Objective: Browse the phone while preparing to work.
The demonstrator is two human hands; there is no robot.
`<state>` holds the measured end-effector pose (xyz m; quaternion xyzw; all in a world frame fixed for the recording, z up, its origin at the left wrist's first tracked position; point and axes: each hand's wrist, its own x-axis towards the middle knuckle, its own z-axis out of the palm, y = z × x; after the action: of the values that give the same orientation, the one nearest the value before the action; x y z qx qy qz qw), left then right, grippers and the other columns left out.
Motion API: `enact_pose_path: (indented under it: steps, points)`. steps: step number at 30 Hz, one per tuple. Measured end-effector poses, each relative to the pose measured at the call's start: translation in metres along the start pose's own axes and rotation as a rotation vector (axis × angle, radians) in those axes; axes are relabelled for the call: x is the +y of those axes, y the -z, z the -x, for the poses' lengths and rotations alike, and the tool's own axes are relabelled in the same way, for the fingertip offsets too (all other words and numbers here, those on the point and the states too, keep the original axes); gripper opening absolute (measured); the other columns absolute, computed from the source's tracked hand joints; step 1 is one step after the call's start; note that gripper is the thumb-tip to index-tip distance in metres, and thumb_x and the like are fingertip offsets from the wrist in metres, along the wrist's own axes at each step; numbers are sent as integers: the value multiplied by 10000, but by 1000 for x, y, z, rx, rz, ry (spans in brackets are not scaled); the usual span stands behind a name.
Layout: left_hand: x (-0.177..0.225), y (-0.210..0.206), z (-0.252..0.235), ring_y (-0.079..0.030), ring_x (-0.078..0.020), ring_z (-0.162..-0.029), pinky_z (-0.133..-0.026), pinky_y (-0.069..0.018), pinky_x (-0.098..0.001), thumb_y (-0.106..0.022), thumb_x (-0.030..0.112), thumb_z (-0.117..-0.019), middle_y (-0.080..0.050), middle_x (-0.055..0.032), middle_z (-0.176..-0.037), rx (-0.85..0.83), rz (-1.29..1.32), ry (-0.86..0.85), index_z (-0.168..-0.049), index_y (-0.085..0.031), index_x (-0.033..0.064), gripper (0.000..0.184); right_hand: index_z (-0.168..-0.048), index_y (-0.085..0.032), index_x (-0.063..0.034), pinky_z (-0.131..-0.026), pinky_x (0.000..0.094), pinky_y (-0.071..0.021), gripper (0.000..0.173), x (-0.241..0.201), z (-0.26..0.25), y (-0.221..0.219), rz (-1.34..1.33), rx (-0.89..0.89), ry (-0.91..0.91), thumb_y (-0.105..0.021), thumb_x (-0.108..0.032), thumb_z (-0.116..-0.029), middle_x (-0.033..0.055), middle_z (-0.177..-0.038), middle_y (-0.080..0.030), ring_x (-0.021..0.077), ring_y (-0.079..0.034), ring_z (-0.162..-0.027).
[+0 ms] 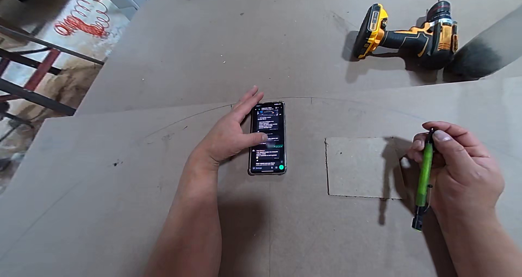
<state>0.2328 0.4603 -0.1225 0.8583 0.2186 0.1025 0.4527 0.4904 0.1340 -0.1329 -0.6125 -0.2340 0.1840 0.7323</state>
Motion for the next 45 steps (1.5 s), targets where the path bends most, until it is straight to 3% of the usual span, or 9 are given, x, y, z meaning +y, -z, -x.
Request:
enact_pose_path:
  steps: [3, 11, 16, 26, 28, 33, 39, 45]
  points:
    - [0, 0, -1, -250, -121, -1548, -1231, -344, -431, -770, 285, -802, -164, 66, -1721, 7, -36, 22, -1603, -386, 228, 891, -1178, -665, -102, -647, 206, -578, 235, 1, 0, 0, -11, 1, 5, -464, -163, -1072, -32, -847, -667, 61, -643, -696]
    - [3, -1, -1, -247, -119, -1548, -1231, -342, -438, -764, 274, -797, -168, 67, -1720, 7, -39, 30, -1601, -390, 232, 888, -1179, -664, -105, -655, 209, -581, 238, 1, 0, 0, -8, 4, 4, -460, -165, -1073, -34, -847, -667, 65, -646, -699]
    - [-4, -5, -4, -431, -108, -1452, -1172, -436, -376, -610, 142, -950, -320, 76, -1669, 140, 17, 42, -1528, -505, 196, 590, -1184, -663, -108, -644, 210, -576, 238, 1, -1, 1, -8, 3, -4, -460, -164, -1074, -30, -850, -665, 68, -639, -691]
    - [-2, -7, -4, -440, -111, -1444, -1163, -444, -371, -595, 122, -961, -317, 76, -1670, 149, 47, 64, -1519, -520, 193, 567, -1177, -667, -109, -646, 208, -574, 240, 1, -1, 0, -5, 0, 0, -457, -164, -1074, -30, -844, -662, 68, -637, -692]
    - [-2, -6, -4, -436, -117, -1449, -1168, -438, -373, -619, 141, -949, -315, 66, -1672, 143, 40, 53, -1521, -516, 187, 584, -1177, -665, -109, -642, 205, -571, 239, 1, -1, 1, -6, -3, 1, -455, -163, -1075, -31, -843, -659, 65, -635, -690]
    - [-1, -2, -3, -358, -126, -1498, -1196, -401, -403, -787, 244, -810, -251, 50, -1697, 83, 12, 37, -1552, -474, 204, 805, -1175, -666, -103, -645, 213, -573, 238, 1, -1, 1, -12, -5, 10, -458, -162, -1074, -27, -846, -659, 69, -634, -693]
    - [-1, -3, -2, -345, -136, -1508, -1200, -401, -411, -796, 251, -803, -238, 41, -1703, 79, 13, 25, -1564, -456, 197, 835, -1181, -663, -99, -645, 209, -569, 239, 2, 0, 1, -19, -7, 6, -458, -162, -1076, -24, -844, -658, 68, -632, -692]
    - [3, -1, 0, -259, -134, -1545, -1219, -360, -441, -859, 333, -729, -125, 62, -1728, -23, -32, 22, -1618, -354, 254, 1026, -1172, -668, -103, -648, 206, -573, 236, 1, -1, 0, -13, -1, 9, -462, -161, -1074, -28, -844, -663, 66, -637, -692]
